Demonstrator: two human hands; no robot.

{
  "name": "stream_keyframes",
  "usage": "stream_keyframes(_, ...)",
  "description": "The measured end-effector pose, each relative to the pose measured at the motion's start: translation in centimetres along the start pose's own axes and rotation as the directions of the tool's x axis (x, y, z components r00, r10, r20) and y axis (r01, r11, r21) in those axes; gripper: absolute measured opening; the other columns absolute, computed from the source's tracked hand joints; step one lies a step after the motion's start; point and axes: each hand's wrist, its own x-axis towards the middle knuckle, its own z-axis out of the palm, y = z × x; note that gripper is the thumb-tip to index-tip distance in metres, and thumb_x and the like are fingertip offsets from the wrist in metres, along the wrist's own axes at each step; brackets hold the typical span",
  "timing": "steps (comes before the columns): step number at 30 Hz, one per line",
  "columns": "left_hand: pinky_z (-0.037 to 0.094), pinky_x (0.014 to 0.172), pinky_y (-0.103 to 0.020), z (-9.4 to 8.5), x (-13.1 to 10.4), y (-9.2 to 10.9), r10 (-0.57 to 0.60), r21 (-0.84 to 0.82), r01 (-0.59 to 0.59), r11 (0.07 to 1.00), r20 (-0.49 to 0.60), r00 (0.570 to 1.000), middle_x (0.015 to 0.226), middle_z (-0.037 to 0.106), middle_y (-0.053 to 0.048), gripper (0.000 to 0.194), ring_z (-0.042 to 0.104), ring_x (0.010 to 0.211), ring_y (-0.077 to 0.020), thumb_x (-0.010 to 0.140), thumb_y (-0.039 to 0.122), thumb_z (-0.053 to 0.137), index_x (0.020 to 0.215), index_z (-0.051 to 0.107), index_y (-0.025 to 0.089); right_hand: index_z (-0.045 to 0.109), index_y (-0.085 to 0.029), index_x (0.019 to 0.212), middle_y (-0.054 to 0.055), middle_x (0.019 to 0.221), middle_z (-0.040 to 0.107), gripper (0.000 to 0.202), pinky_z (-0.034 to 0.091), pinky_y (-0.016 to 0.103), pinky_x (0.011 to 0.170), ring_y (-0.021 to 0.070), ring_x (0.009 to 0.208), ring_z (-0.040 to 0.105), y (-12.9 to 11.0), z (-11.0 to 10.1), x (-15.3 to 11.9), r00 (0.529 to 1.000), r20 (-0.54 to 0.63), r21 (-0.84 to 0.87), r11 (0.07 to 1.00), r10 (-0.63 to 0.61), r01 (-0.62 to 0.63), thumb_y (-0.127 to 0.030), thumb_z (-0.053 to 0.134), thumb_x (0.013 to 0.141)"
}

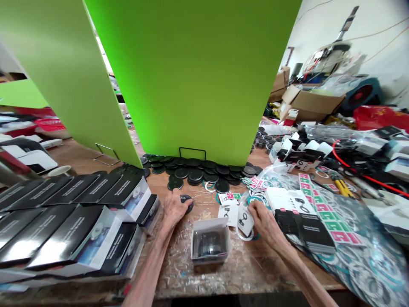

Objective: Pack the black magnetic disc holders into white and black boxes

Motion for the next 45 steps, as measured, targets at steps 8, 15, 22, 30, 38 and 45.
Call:
stream_keyframes(8, 0.039, 0.057, -0.025, -1.3, -0.4, 1.2, -0.076, -0.532, 0.153, 0.833, 0.164, 0.983, 0.064, 0.057, 0.002, 0.023, 0.052, 0.061, -0.0149, 0.061, 0.04, 0.06, 0.069, 0.057, 0.019, 0.051, -0.02, 0.073, 0.001, 0.069, 0.056, 0.017, 0.041, 0.028, 0.061, 0.0164, 0.065, 0.052, -1.0, -1.1, -0.1, 0.982, 0.127, 0.084, 0.985, 0.142, -0.153, -0.035, 0.047, 0.081)
stream_keyframes(15, 0.046, 0.059, -0.023, -3.9, -1.3, 4.2, -0.016, -0.808, 0.281, 0.517, 0.32, 0.947, 0.076, 0.061, 0.001, 0.039, 0.056, 0.068, -0.0123, 0.05, 0.04, 0.076, 0.078, 0.061, 0.017, 0.039, -0.022, 0.069, -0.004, 0.059, 0.043, 0.03, 0.031, 0.027, 0.055, 0.0133, 0.055, 0.039, -2.4, -3.0, 1.4, 0.977, -0.013, 0.07, 0.975, 0.213, -0.212, -0.046, 0.041, 0.088)
stream_keyframes(22, 0.038, 0.05, -0.018, -4.1, -2.1, 6.0, 0.059, -0.853, 0.352, 0.385, 0.404, 0.913, 0.072, 0.061, 0.001, 0.041, 0.053, 0.06, -0.0086, 0.049, 0.033, 0.083, 0.079, 0.062, 0.015, 0.045, -0.023, 0.084, -0.005, 0.06, 0.05, 0.022, 0.035, 0.025, 0.056, 0.0141, 0.057, 0.047, -2.9, -2.6, 2.6, 0.971, -0.053, 0.124, 0.966, 0.233, -0.225, -0.043, 0.038, 0.091)
stream_keyframes(30, 0.038, 0.05, -0.018, -4.1, -2.4, 5.6, 0.07, -0.846, 0.385, 0.368, 0.438, 0.896, 0.074, 0.062, 0.001, 0.035, 0.054, 0.061, -0.0086, 0.053, 0.029, 0.081, 0.079, 0.062, 0.014, 0.048, -0.021, 0.087, 0.003, 0.08, 0.056, 0.021, 0.04, 0.029, 0.068, 0.0187, 0.075, 0.053, -3.0, -1.9, 2.2, 0.97, -0.159, 0.089, 0.981, 0.184, -0.172, -0.039, 0.037, 0.09)
stream_keyframes(38, 0.04, 0.05, -0.017, -3.7, -2.5, 6.8, 0.12, -0.838, 0.391, 0.38, 0.464, 0.878, 0.074, 0.059, 0.002, 0.033, 0.053, 0.059, -0.0071, 0.056, 0.03, 0.079, 0.079, 0.059, 0.016, 0.05, -0.021, 0.086, 0.005, 0.084, 0.059, 0.02, 0.041, 0.031, 0.069, 0.0195, 0.076, 0.054, -3.5, -2.4, 2.8, 0.96, -0.233, 0.106, 0.985, 0.156, -0.135, -0.039, 0.041, 0.088)
stream_keyframes(45, 0.044, 0.053, -0.02, -2.3, -3.1, 8.8, 0.218, -0.827, 0.344, 0.446, 0.473, 0.854, 0.074, 0.058, 0.002, 0.033, 0.05, 0.056, -0.006, 0.057, 0.035, 0.079, 0.075, 0.058, 0.016, 0.051, -0.021, 0.091, -0.002, 0.063, 0.055, 0.029, 0.041, 0.025, 0.052, 0.0146, 0.055, 0.05, -6.3, 0.1, 3.8, 0.957, -0.078, 0.401, 0.887, 0.281, -0.227, -0.048, 0.039, 0.09)
